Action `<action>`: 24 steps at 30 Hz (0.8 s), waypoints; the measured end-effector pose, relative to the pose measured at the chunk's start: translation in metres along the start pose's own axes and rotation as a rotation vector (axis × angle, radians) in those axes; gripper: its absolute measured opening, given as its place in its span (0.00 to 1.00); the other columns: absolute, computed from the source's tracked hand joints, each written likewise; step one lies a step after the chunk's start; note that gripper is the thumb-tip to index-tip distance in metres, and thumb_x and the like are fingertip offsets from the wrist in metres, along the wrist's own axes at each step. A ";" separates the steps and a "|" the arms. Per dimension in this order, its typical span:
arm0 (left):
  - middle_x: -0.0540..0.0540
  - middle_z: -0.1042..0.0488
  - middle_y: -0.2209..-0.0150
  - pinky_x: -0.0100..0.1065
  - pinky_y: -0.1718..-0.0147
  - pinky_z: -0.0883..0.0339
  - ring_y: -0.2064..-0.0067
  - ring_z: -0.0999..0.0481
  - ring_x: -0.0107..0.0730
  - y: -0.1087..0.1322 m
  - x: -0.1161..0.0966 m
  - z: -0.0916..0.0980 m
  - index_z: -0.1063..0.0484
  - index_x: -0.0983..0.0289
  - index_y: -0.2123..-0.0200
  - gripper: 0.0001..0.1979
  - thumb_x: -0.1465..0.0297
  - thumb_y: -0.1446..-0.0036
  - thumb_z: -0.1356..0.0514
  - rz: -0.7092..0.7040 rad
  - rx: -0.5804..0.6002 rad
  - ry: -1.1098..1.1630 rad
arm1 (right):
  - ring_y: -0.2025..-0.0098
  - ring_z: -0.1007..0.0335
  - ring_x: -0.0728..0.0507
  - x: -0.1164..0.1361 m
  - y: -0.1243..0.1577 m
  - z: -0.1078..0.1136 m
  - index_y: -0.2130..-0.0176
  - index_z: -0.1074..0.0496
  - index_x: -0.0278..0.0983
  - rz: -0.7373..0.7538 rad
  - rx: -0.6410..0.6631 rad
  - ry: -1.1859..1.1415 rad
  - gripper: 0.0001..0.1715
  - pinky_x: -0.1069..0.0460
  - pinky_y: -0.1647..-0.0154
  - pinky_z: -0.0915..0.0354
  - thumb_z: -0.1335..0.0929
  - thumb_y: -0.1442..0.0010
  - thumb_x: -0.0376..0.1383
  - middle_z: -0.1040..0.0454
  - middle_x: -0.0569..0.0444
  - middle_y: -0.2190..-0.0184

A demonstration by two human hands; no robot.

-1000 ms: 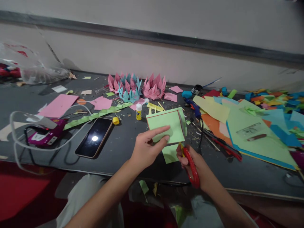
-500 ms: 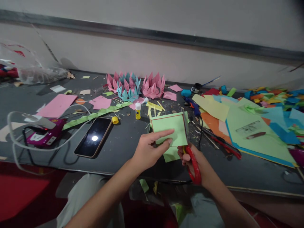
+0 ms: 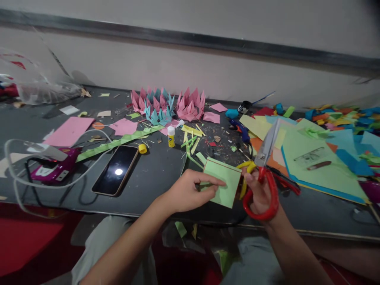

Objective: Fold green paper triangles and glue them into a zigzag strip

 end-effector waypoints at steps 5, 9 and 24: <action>0.50 0.26 0.76 0.24 0.80 0.47 0.80 0.43 0.19 0.004 0.002 -0.011 0.22 0.64 0.62 0.16 0.75 0.52 0.47 0.013 0.183 -0.037 | 0.71 0.35 0.47 0.000 -0.004 0.002 0.73 0.35 0.39 0.017 0.022 -0.029 0.18 0.53 0.71 0.36 0.27 0.60 0.43 0.33 0.57 0.74; 0.52 0.24 0.74 0.24 0.79 0.44 0.77 0.36 0.22 0.002 0.002 -0.005 0.22 0.65 0.64 0.15 0.76 0.53 0.47 0.029 0.184 -0.046 | 0.69 0.33 0.46 -0.003 -0.003 0.000 0.72 0.36 0.39 -0.039 0.080 -0.033 0.19 0.51 0.69 0.35 0.26 0.61 0.41 0.32 0.56 0.73; 0.56 0.21 0.64 0.31 0.65 0.30 0.63 0.23 0.34 -0.004 0.002 0.013 0.23 0.63 0.62 0.11 0.69 0.48 0.40 -0.022 -0.158 0.099 | 0.77 0.38 0.49 0.014 0.010 -0.005 0.70 0.38 0.39 0.015 -0.018 0.159 0.15 0.52 0.76 0.38 0.29 0.53 0.42 0.33 0.57 0.74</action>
Point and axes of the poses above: each hand's wrist, its own y-axis away from the middle knuckle, its own z-axis out of the back of the hand, x = y × z, the point moved 8 cm from there along -y, towards the middle knuckle
